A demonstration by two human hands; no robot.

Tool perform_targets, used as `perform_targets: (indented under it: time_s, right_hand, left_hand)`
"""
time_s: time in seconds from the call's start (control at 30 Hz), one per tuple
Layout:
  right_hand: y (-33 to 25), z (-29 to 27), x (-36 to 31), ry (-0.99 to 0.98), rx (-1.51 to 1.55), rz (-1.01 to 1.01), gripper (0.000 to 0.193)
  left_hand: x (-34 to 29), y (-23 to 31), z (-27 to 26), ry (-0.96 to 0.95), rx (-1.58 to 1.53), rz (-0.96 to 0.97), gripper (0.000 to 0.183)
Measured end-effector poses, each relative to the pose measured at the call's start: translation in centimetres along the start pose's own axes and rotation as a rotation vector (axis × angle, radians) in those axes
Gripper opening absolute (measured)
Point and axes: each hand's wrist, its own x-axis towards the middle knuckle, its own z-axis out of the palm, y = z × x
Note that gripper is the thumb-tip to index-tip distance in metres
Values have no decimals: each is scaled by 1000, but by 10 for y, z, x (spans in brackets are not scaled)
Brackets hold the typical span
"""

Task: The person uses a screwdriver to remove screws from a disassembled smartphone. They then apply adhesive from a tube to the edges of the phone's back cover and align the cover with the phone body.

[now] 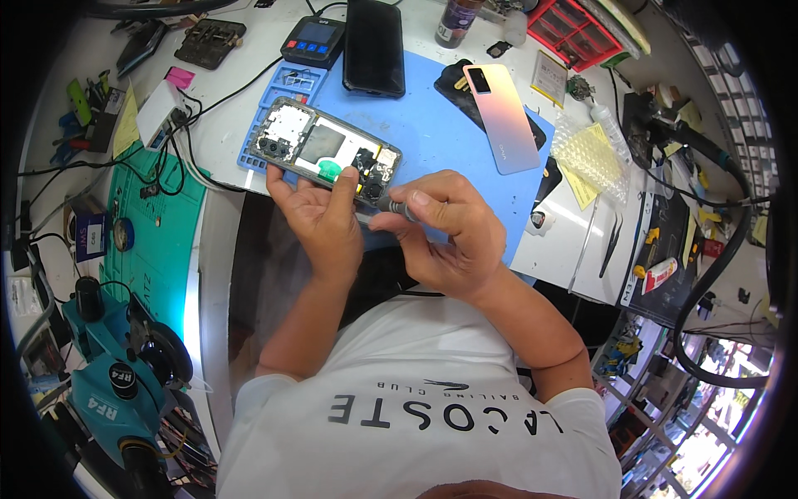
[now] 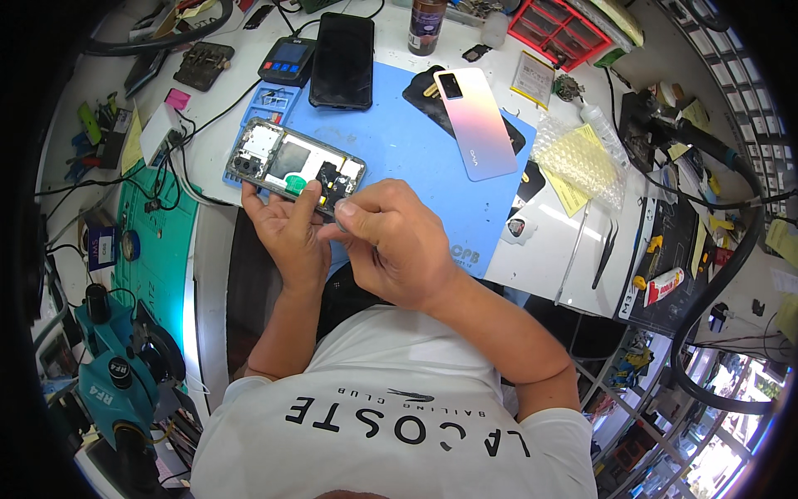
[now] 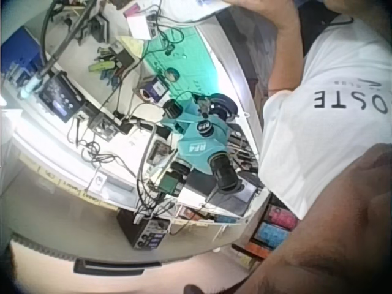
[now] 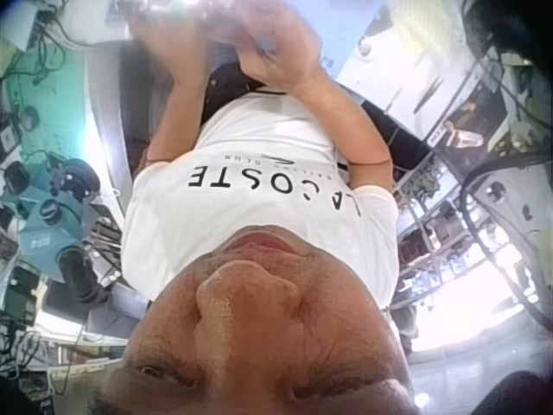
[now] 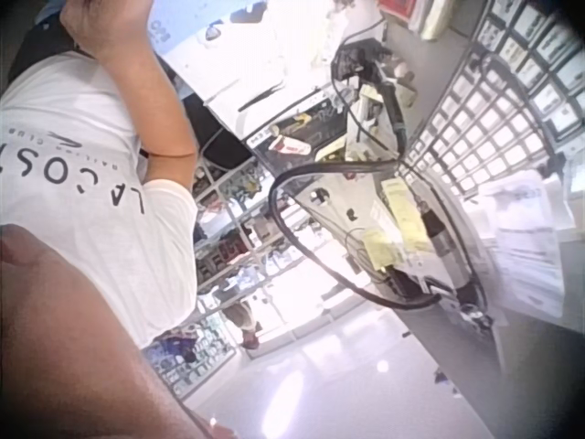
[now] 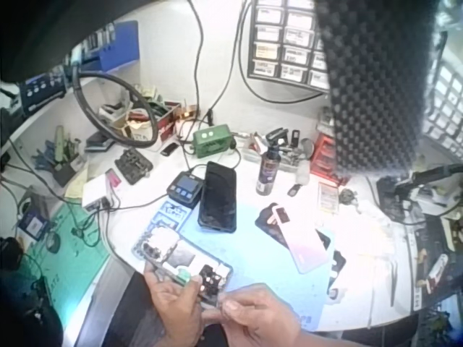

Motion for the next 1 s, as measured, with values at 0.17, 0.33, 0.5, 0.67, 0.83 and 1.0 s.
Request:
perform_targets:
  time_s: [0.17, 0.33, 0.5, 0.67, 0.83, 1.0]
  right_hand:
    - [1, 2, 8, -48, -7, -43, 63]
    - [-2, -3, 3, -76, -82, -53, 67]
    - [0, 7, 8, -13, 11, -23, 64]
    - [11, 4, 1, -17, 33, -31, 57]
    - [38, -6, 32, 155, 48, 69, 57]
    - [91, -34, 68, 197, -160, 13, 52]
  left_hand:
    - [1, -3, -1, 0, -26, 19, 89]
    - [0, 2, 2, -6, -16, 16, 90]
    - [0, -1, -1, -6, -11, 22, 90]
    - [2, -3, -1, -15, -30, 34, 90]
    - [1, -2, -2, -11, -25, 9, 90]
    - [2, -1, 0, -3, -34, -16, 91]
